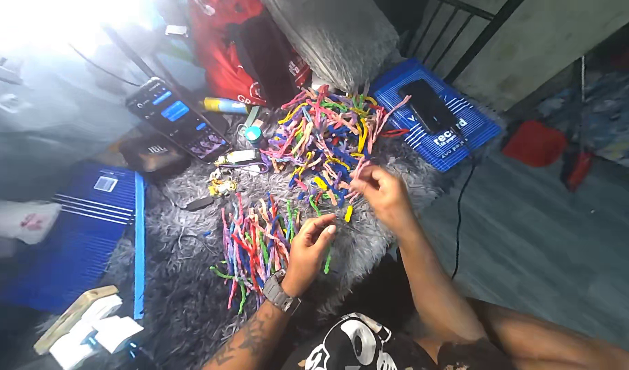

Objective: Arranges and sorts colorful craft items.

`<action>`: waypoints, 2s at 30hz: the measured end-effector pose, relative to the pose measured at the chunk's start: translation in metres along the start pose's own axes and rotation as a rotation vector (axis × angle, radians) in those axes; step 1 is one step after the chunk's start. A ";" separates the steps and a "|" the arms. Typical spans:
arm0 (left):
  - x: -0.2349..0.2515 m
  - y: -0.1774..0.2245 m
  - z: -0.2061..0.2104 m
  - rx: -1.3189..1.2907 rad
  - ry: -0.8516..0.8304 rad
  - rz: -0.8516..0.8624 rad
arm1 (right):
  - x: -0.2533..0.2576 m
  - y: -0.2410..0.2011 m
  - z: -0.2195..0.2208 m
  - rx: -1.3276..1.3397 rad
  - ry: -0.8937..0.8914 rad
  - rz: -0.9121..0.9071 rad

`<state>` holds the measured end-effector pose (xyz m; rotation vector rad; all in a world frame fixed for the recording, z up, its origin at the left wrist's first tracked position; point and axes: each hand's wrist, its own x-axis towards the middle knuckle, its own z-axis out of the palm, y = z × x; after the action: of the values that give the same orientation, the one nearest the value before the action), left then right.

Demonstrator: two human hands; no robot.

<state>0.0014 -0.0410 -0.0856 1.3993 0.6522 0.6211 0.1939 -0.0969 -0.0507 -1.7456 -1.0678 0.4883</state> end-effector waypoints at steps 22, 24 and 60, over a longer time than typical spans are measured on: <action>-0.004 0.007 0.000 -0.297 0.108 0.306 | -0.040 0.021 0.001 0.448 -0.246 -0.154; -0.006 0.020 -0.002 -0.289 0.095 0.351 | -0.044 0.008 0.003 0.176 -0.223 -0.245; -0.055 0.102 -0.028 0.481 0.423 0.731 | -0.030 -0.057 0.133 0.185 -0.490 -0.047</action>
<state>-0.0574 -0.0543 0.0167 1.9976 0.6347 1.4357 0.0568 -0.0437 -0.0614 -1.4667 -1.3494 0.9875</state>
